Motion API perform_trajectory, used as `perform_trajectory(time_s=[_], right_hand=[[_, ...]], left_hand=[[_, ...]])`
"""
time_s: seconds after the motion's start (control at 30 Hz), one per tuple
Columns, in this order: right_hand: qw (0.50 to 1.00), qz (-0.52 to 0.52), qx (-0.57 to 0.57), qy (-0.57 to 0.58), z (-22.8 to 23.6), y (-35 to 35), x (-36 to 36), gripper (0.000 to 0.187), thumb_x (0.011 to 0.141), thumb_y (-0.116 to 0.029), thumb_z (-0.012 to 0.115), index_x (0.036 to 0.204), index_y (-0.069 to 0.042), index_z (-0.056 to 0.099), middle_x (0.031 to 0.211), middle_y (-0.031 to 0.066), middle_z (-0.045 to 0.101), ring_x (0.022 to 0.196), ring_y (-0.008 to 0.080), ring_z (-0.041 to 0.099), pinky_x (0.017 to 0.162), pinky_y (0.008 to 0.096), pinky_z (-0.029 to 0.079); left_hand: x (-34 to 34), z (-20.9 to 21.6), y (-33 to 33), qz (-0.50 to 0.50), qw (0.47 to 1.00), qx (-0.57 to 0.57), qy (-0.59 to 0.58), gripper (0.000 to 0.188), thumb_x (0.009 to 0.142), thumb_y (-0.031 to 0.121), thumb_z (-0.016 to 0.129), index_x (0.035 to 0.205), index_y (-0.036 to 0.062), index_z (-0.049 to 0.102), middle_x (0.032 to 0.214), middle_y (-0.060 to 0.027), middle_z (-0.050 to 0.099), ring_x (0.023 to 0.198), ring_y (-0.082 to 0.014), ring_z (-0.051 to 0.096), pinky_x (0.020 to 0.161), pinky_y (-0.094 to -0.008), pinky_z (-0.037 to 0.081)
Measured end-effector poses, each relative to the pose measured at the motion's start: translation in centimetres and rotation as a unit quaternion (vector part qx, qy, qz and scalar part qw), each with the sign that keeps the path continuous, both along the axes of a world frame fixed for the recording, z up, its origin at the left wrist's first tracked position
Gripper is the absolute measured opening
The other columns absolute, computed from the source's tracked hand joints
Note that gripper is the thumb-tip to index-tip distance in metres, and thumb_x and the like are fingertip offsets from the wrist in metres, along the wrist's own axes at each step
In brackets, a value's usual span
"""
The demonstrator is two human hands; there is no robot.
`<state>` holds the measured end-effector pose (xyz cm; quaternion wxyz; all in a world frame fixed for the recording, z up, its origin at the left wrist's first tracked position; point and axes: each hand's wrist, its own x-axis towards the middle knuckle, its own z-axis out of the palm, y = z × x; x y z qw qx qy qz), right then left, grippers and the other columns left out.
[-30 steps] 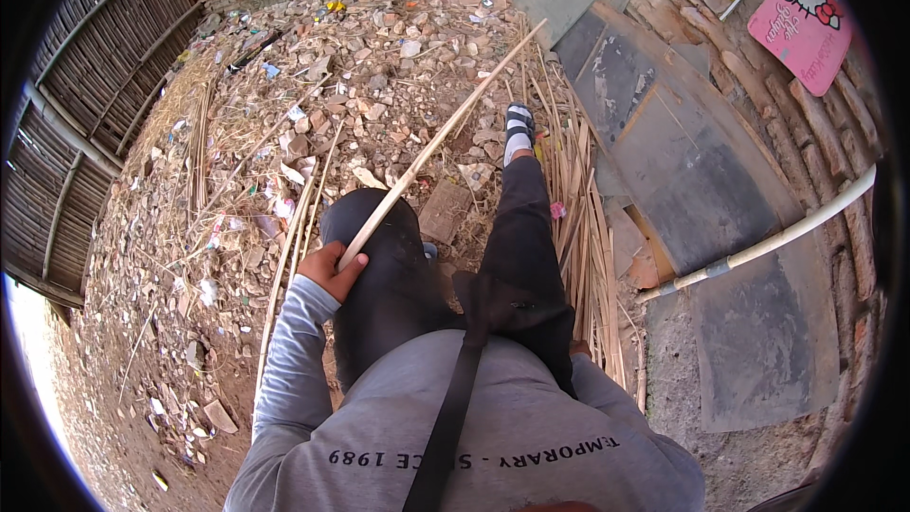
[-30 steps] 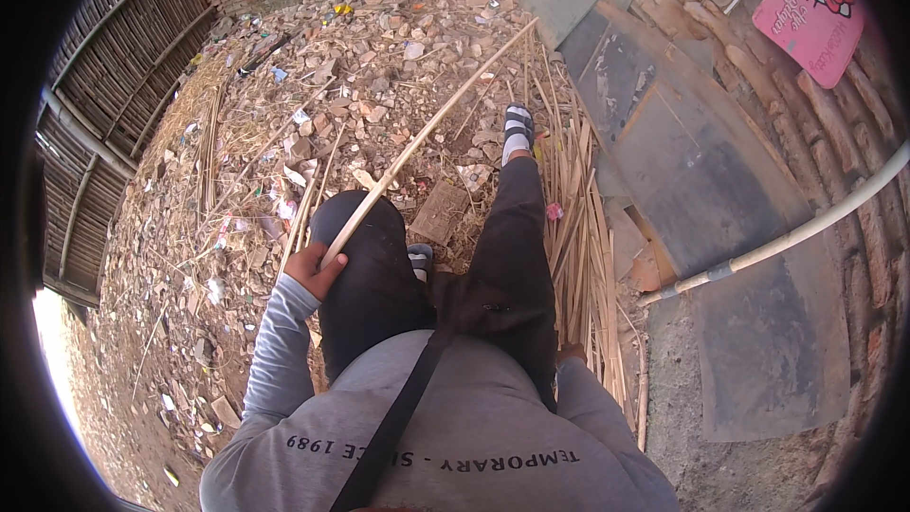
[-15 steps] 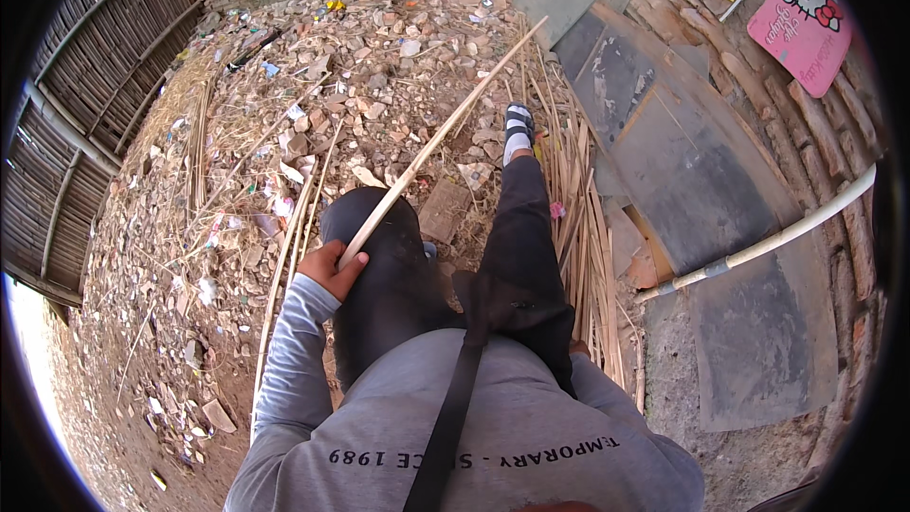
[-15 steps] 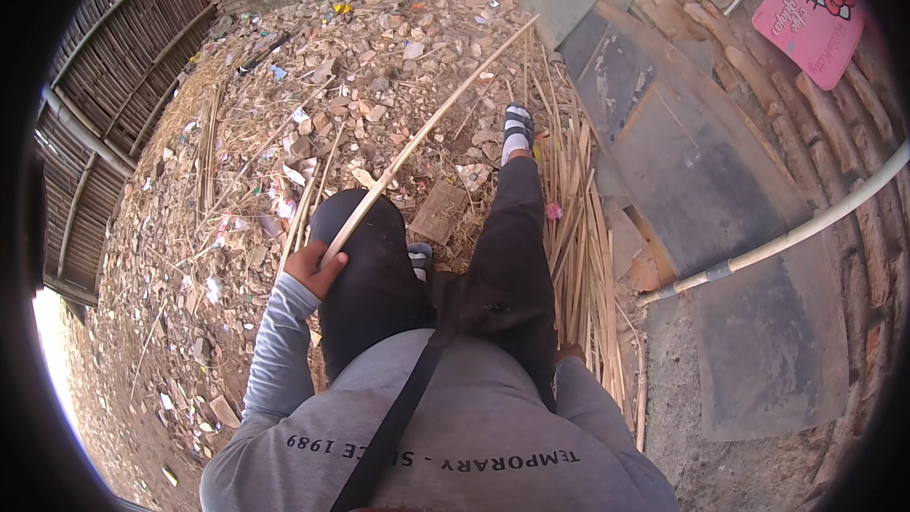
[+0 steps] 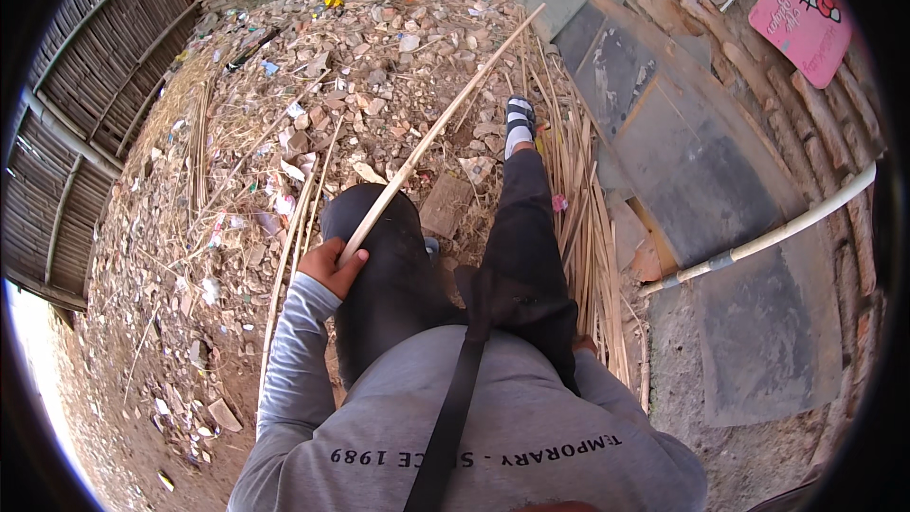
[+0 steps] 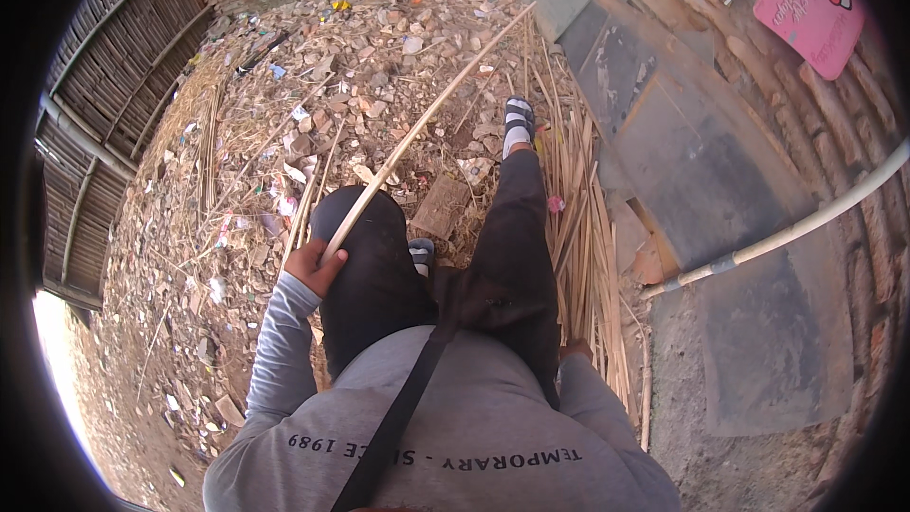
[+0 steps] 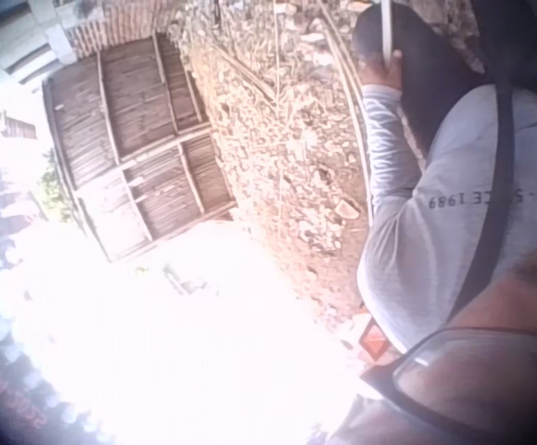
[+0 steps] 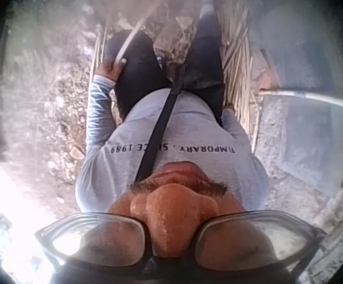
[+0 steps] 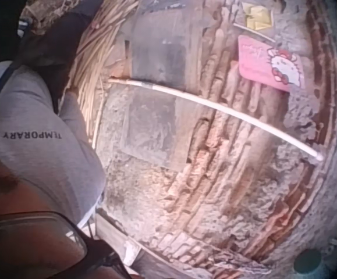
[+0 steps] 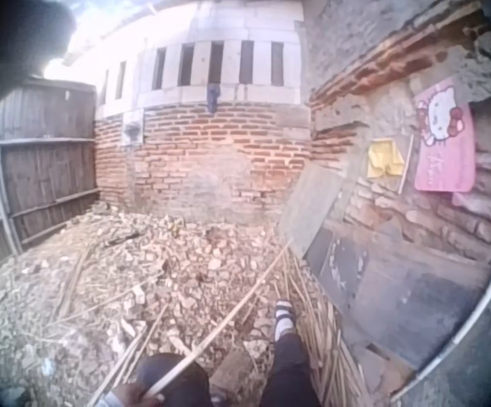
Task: The person shaves a thin strip of bamboo using a knife, holding the bamboo piece against their leg for support.
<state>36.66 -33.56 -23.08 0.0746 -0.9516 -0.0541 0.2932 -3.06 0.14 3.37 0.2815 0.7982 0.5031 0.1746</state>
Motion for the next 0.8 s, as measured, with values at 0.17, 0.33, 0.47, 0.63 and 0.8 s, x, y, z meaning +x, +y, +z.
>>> perform_trajectory(time_s=[0.17,0.33,0.47,0.63,0.8], right_hand=[[1.000,0.006,-0.015,0.009,1.2,0.4,-0.2,0.051,0.075,-0.023,0.073,0.121,-0.006,0.061,0.124,0.0186,0.062,0.117,0.0321,0.060,0.100,0.0392,0.048],[1.000,0.021,0.009,-0.011,-1.5,-0.7,0.1,0.048,0.078,-0.023,0.069,0.122,-0.007,0.061,0.122,0.0180,0.063,0.117,0.0318,0.059,0.100,0.0391,0.047],[0.998,0.056,0.017,0.013,-2.0,-0.7,0.5,0.047,0.077,-0.026,0.069,0.119,-0.005,0.062,0.122,0.0177,0.063,0.116,0.0323,0.060,0.098,0.0396,0.047],[0.998,0.062,0.029,0.011,-4.2,-1.5,1.4,0.049,0.076,-0.028,0.071,0.117,-0.004,0.061,0.121,0.0175,0.063,0.115,0.0319,0.060,0.096,0.0402,0.048],[0.999,0.020,0.028,0.025,-4.5,-1.4,1.4,0.054,0.075,-0.026,0.071,0.123,-0.006,0.057,0.122,0.0201,0.062,0.115,0.0335,0.060,0.099,0.0396,0.048]], left_hand=[[-0.2,-0.5,0.0,0.007,1.000,0.018,-0.008,0.041,0.085,0.042,0.070,0.077,0.0027,0.059,0.060,-0.0140,0.056,0.056,-0.0275,0.057,0.056,-0.0390,0.045],[0.1,-0.3,0.0,0.009,1.000,0.014,-0.006,0.042,0.085,0.042,0.070,0.077,0.0022,0.059,0.060,-0.0141,0.056,0.056,-0.0272,0.057,0.056,-0.0386,0.045],[0.1,-0.2,-0.2,0.016,1.000,0.012,0.004,0.043,0.086,0.042,0.069,0.079,0.0010,0.060,0.061,-0.0136,0.057,0.058,-0.0244,0.056,0.058,-0.0375,0.045],[0.1,-0.5,-0.1,0.015,1.000,0.022,0.001,0.043,0.087,0.042,0.069,0.080,0.0006,0.061,0.062,-0.0132,0.057,0.058,-0.0234,0.057,0.058,-0.0372,0.046],[0.0,-0.5,-0.2,0.018,1.000,0.021,-0.007,0.042,0.087,0.042,0.069,0.081,0.0007,0.062,0.061,-0.0121,0.057,0.058,-0.0222,0.056,0.058,-0.0363,0.046]])
